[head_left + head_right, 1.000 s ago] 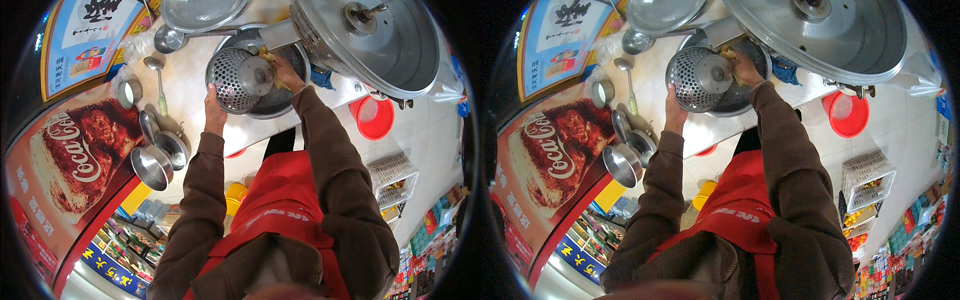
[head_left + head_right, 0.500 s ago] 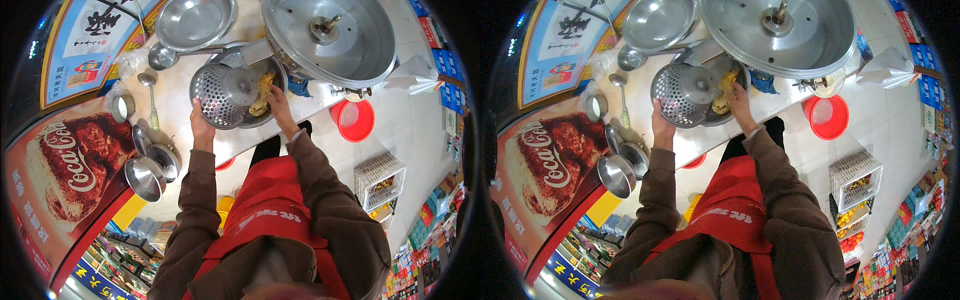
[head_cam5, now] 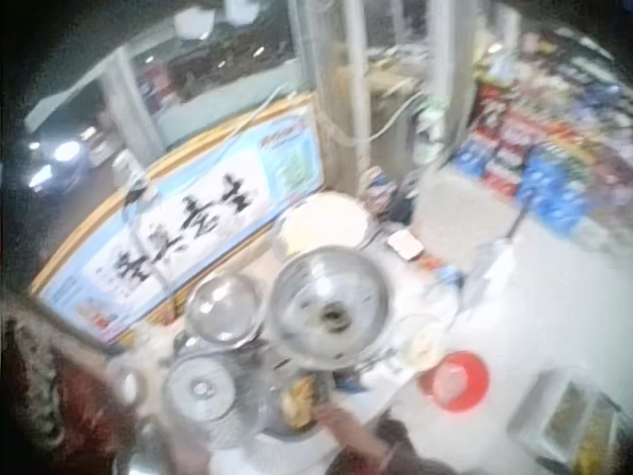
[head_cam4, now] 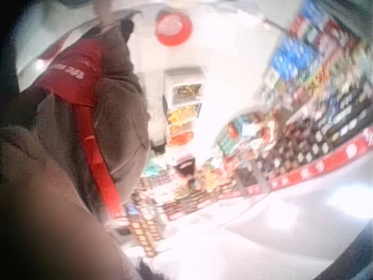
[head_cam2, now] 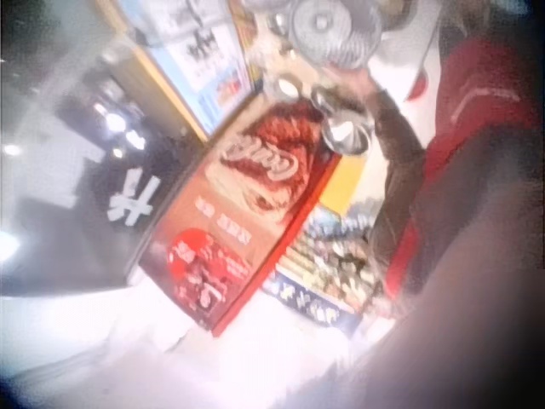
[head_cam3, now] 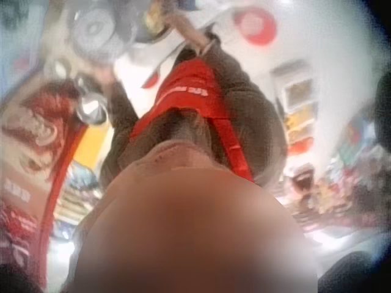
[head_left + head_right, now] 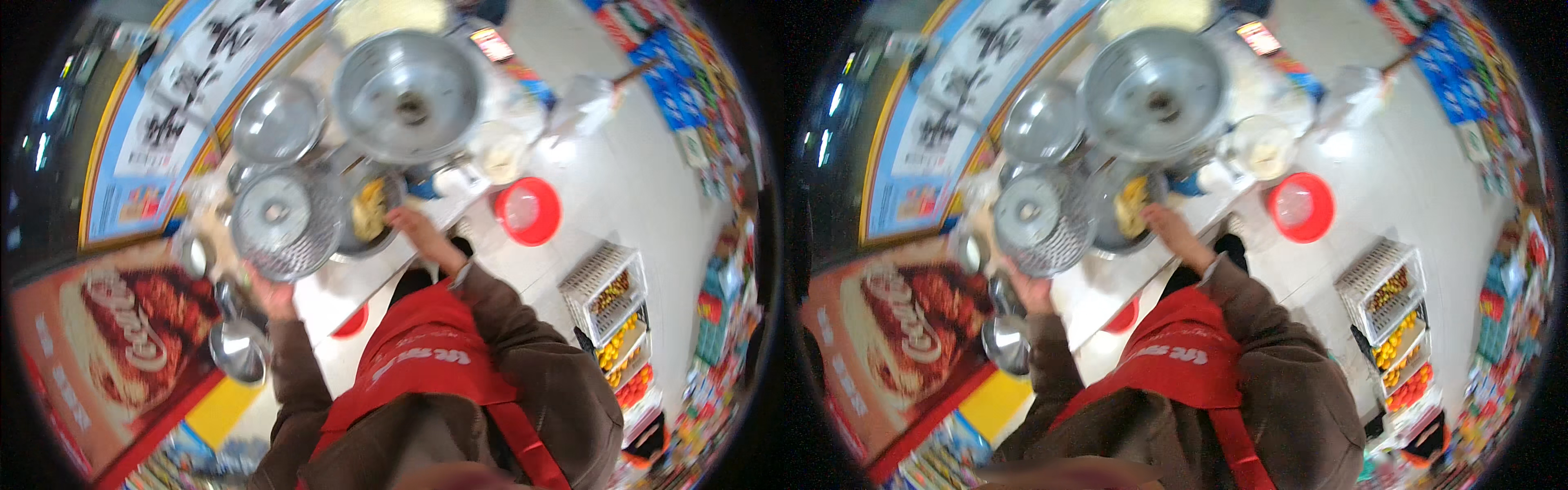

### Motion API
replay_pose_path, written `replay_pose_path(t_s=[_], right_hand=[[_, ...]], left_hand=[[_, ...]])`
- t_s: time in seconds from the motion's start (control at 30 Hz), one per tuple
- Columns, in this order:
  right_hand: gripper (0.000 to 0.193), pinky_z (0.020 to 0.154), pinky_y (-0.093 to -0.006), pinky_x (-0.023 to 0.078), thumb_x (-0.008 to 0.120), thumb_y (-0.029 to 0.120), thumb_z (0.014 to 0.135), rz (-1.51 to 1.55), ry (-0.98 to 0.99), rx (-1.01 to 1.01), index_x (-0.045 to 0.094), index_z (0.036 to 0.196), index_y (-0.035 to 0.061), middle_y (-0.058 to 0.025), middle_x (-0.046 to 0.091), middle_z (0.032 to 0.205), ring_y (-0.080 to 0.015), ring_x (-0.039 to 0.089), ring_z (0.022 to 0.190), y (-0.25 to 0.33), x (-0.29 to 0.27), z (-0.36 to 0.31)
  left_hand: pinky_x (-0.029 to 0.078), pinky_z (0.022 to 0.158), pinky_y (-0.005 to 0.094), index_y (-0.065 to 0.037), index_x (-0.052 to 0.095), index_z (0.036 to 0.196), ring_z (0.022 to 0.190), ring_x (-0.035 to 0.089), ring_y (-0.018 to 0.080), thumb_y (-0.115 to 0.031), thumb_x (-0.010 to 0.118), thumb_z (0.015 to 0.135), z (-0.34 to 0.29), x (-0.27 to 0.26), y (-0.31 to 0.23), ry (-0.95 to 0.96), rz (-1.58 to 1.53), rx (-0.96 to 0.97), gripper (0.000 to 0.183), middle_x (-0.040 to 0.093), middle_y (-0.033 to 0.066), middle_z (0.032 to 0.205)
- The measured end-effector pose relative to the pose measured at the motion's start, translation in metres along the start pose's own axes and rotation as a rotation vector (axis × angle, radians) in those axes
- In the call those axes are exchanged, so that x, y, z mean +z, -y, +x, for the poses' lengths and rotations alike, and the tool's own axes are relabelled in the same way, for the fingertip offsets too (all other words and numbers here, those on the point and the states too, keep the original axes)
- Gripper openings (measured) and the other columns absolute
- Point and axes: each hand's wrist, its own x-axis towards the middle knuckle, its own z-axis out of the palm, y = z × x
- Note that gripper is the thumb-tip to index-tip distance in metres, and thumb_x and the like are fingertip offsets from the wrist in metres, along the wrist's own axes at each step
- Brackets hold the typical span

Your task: The person assembles a food processor by placing a plastic bowl, a metal strainer, and a lid onto the base. They then place a dough-like item into the strainer and secure the lid, completing the assembly.

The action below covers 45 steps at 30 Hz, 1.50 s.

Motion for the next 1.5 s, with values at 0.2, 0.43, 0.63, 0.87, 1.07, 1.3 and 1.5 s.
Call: replay_pose_path(t_s=[0.2, 0.43, 0.63, 0.87, 1.07, 1.3, 1.5], right_hand=[[0.021, 0.079, -0.0384, 0.049, 0.055, 0.023, 0.095, -0.376, -0.061, -0.124, 0.061, 0.106, 0.0068, -0.0146, 0.065, 0.096, -0.0319, 0.063, 0.088, 0.069, -0.024, -0.021], [0.024, 0.076, -0.0472, 0.047, 0.053, 0.023, 0.09, -0.429, -0.318, -0.128, 0.062, 0.101, 0.0039, -0.018, 0.066, 0.093, -0.0402, 0.061, 0.087, 0.122, -0.078, -0.061], [0.022, 0.071, -0.0483, 0.046, 0.054, 0.024, 0.088, -0.437, -0.435, -0.22, 0.061, 0.088, 0.0029, -0.0211, 0.061, 0.08, -0.0419, 0.059, 0.079, 0.148, -0.108, -0.058], [0.041, 0.066, -0.0452, 0.046, 0.054, 0.043, 0.094, -0.158, -0.52, -0.385, 0.058, 0.103, 0.0026, -0.0177, 0.062, 0.093, -0.0316, 0.061, 0.081, 0.22, -0.13, -0.025], [0.077, 0.069, -0.0319, 0.054, 0.061, 0.06, 0.086, 0.377, -0.299, -0.105, 0.047, 0.127, -0.0032, -0.0115, 0.059, 0.107, -0.0176, 0.06, 0.083, 0.236, -0.149, -0.022], [0.029, 0.06, -0.0237, 0.053, 0.056, 0.009, 0.089, 0.497, -0.42, -0.2, 0.06, 0.118, 0.0045, -0.0042, 0.068, 0.098, -0.0105, 0.065, 0.073, 0.229, -0.152, 0.009], [0.04, 0.069, -0.0304, 0.058, 0.056, 0.008, 0.09, 0.629, -0.537, -0.095, 0.05, 0.129, 0.0035, -0.0057, 0.063, 0.109, -0.0139, 0.064, 0.091, 0.233, -0.144, 0.029]], left_hand=[[0.029, 0.112, 0.056, -0.008, 0.034, 0.147, 0.136, 0.035, 0.0359, -0.045, 0.065, 0.088, -0.001, 0.066, -0.036, 0.272, 0.062, 0.151, 0.076, 0.034, 0.0141, 0.152], [0.032, 0.112, 0.052, -0.002, 0.041, 0.141, 0.132, 0.041, 0.0333, -0.041, 0.064, 0.09, 0.014, 0.142, -0.035, 0.439, 0.225, 0.161, 0.069, 0.042, 0.0163, 0.146], [0.049, 0.094, 0.0404, 0.008, 0.054, 0.126, 0.107, 0.059, 0.027, -0.039, 0.065, 0.092, -0.009, 0.232, -0.011, 0.456, 0.972, 0.799, 0.059, 0.057, 0.0228, 0.124], [0.049, 0.089, 0.0421, 0.004, 0.063, 0.109, 0.088, 0.061, 0.0338, -0.007, 0.057, 0.092, -0.052, 0.291, 0.027, 1.318, 1.634, 1.204, 0.022, 0.065, 0.0181, 0.097], [0.039, 0.103, 0.0508, -0.004, 0.067, 0.104, 0.089, 0.06, 0.0301, 0.003, 0.055, 0.069, -0.092, 0.313, 0.056, 1.667, 1.687, 1.61, 0.037, 0.064, 0.0144, 0.09], [0.029, 0.108, 0.0563, -0.013, 0.068, 0.094, 0.105, 0.058, 0.0245, -0.002, 0.063, 0.068, -0.096, 0.316, 0.071, 1.407, 1.758, 1.792, 0.029, 0.066, 0.0009, 0.098], [0.012, 0.112, 0.0612, -0.027, 0.067, 0.116, 0.136, 0.031, 0.0353, -0.01, 0.07, 0.074, -0.107, 0.325, 0.066, 0.942, 1.675, 1.841, 0.045, 0.043, 0.0052, 0.145]])
